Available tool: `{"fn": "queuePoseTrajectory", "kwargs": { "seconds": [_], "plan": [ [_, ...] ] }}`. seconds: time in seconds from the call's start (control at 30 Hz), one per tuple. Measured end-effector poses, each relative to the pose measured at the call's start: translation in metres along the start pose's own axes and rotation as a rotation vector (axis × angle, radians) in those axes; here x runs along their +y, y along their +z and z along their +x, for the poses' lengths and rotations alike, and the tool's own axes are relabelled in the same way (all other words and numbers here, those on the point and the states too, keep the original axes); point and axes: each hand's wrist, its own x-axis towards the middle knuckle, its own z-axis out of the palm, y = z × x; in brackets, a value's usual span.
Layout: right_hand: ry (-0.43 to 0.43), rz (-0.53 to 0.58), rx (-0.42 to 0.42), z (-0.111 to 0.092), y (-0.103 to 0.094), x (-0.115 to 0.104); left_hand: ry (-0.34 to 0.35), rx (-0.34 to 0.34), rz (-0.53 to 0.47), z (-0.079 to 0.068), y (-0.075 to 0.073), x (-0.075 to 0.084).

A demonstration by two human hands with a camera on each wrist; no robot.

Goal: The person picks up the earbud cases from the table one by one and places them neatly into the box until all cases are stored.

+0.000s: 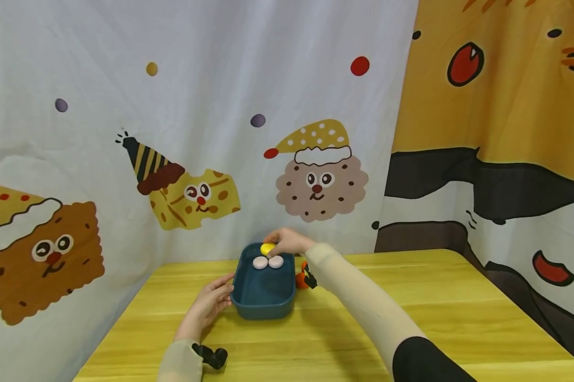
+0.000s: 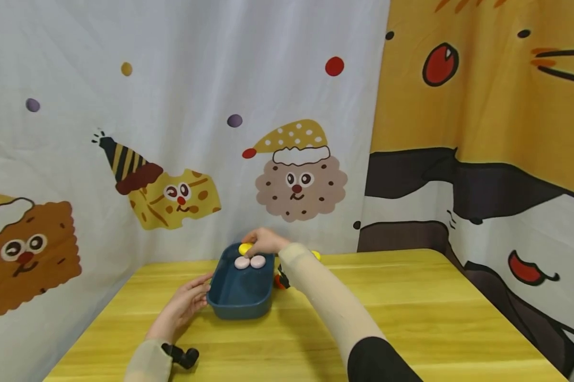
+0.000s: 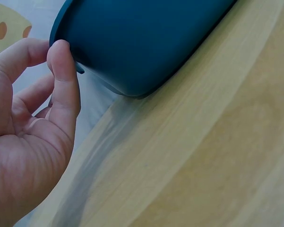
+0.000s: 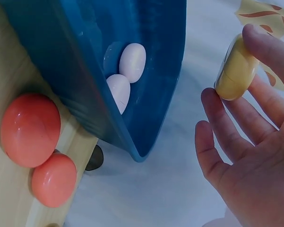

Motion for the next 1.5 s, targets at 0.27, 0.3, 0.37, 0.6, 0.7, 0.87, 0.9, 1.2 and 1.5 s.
{"fn": "queuePoseTrajectory", "kwargs": {
  "seconds": [0.27,0.3,0.37,0.6,0.7,0.87,0.9,1.2,1.5],
  "plan": [
    [0.009,-0.006,0.006,0.002,0.004,0.008,0.003,-0.01,0.02,0.0,0.006,-0.004],
    [0.011,-0.007,0.011,0.002,0.005,0.009,0.002,-0.012,0.012,0.001,0.007,-0.005],
    [0.013,-0.01,0.014,0.003,0.005,0.009,0.006,-0.015,0.0,0.001,0.009,-0.006],
    [-0.012,-0.032,0.013,0.011,0.008,0.005,0.012,-0.01,-0.007,0.001,0.009,-0.007],
    [-0.022,-0.024,0.018,0.014,0.011,0.005,0.007,-0.018,-0.001,0.001,0.008,-0.008],
    [-0.028,0.003,0.022,0.017,0.015,0.006,0.009,-0.027,-0.012,-0.001,0.006,-0.009],
    [-0.03,0.009,0.024,0.017,0.016,0.006,0.011,-0.029,-0.013,-0.001,0.006,-0.009],
    [-0.021,0.034,0.044,0.02,0.019,0.003,0.012,-0.024,-0.002,-0.004,0.004,-0.004],
    [0.065,0.085,0.068,0.03,0.03,0.001,0.024,-0.011,0.023,-0.002,0.0,-0.002]
  ]
}}
